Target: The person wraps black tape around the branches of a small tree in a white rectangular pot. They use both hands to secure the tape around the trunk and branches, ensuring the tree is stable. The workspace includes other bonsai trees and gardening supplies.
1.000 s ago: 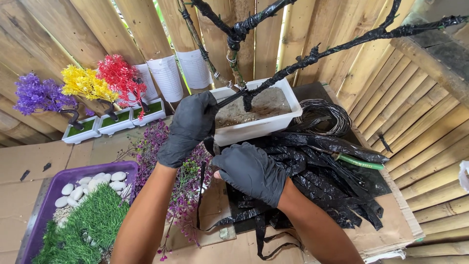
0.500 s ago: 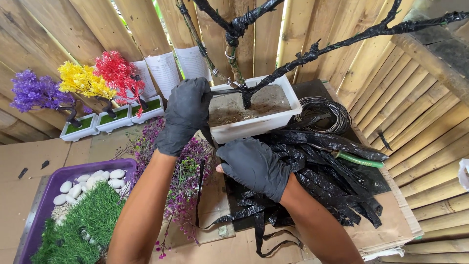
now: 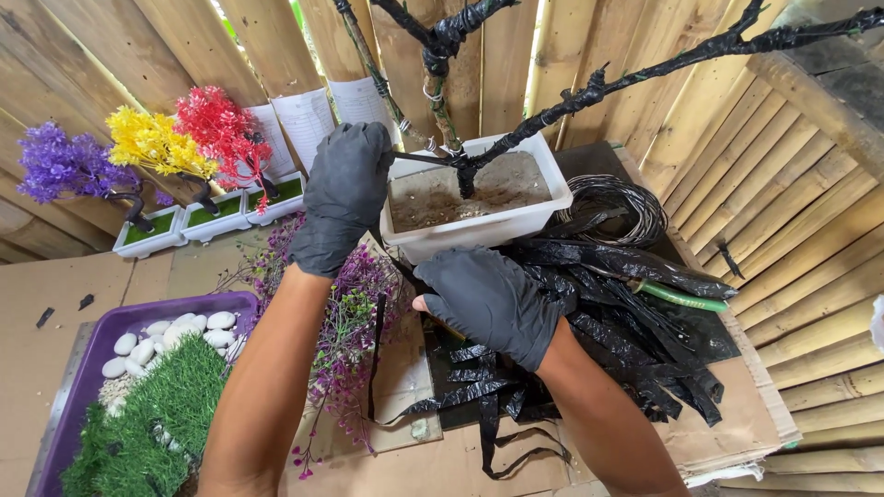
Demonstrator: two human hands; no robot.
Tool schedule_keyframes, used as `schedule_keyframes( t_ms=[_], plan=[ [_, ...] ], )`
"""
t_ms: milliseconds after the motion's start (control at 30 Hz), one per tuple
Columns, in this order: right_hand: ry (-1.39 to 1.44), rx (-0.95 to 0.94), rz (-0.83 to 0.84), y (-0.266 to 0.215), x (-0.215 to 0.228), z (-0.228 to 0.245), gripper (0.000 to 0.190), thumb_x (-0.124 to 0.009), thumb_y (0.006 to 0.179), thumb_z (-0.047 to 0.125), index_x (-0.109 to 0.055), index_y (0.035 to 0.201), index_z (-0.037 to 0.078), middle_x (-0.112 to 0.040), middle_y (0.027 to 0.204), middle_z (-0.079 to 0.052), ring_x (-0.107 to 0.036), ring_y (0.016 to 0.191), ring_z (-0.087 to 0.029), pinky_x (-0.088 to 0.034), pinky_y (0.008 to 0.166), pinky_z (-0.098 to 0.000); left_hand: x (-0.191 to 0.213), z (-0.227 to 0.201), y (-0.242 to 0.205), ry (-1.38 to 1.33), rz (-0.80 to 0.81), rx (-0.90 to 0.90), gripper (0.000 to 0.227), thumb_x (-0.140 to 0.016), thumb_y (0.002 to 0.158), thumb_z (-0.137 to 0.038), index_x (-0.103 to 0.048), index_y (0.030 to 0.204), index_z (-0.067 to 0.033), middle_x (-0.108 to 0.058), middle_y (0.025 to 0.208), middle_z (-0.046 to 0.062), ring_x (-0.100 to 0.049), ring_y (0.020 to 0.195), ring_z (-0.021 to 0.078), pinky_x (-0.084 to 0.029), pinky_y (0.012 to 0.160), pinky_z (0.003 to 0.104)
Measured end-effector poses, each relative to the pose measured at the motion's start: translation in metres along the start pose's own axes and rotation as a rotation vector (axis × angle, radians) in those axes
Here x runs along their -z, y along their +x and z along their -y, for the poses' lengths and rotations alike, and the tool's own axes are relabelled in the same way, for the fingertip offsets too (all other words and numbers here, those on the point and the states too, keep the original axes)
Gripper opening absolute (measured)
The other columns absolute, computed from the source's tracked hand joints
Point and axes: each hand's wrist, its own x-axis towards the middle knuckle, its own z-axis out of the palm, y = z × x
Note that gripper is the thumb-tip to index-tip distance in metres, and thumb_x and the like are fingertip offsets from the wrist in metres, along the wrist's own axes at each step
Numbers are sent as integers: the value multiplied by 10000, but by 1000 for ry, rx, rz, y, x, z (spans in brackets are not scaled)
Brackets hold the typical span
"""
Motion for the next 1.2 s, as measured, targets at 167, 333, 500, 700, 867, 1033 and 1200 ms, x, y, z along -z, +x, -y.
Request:
schedule_keyframes(
  t_ms=[167,333,500,700,867,1033,1200],
  plan=[
    [-46,27,-70,5,2,-7,643,-767,865,624,-687,1330,187,-698,1265,-33,-630,1196,-263,-441,1095,-415,-24,5,12,-45,-71,-22,164,-735,940,-273,-584,916,-213,-611,774,43,-644,802,322,-560,688,439],
    [-99,57,-147,16,9,-21,662,-803,841,613,-688,1342,197,-692,1283,-14,-627,1216,-248,-438,1118,-405,-35,-11,32,-84,-218,-37,221,-771,972,-200,-619,978,-40,-629,806,198,-635,825,419,-536,719,494],
    [-184,59,-165,26,19,-25,656,-771,832,689,-681,1349,295,-685,1290,79,-637,1237,-194,-463,1101,-362,-43,-7,38,-62,-342,-187,201,-820,904,-107,-699,1031,-9,-630,860,204,-634,853,392,-541,760,441],
    [199,-179,-88,36,60,-1,450,-574,1093,305,-635,1422,4,-709,1297,-132,-537,1313,-261,-313,1165,-269,-92,11,50,-430,-26,252,469,-804,729,-278,-701,1186,-282,-734,1096,10,-700,1077,313,-560,967,438],
    [-165,-87,22,55,83,-37,463,-691,962,485,-655,1354,241,-707,1208,-20,-664,1192,-266,-527,994,-404,-63,-9,64,-588,43,248,371,-793,826,-340,-719,1187,-296,-734,1085,5,-719,1030,274,-566,936,399],
    [-304,-208,-74,87,132,-15,400,-671,968,568,-647,1310,362,-682,1170,132,-672,1156,-150,-524,982,-300,-78,-5,77,-619,63,282,388,-786,854,-425,-689,1227,-386,-718,1154,-40,-702,1103,185,-572,966,353],
    [-5,-170,-111,126,160,8,474,-585,1043,101,-509,1511,92,-651,1349,-202,-620,1212,-438,-504,1034,-496,-46,-17,86,-730,-4,-74,384,-739,849,-79,-675,1226,-33,-672,966,238,-673,958,485,-577,837,514]
  ],
)
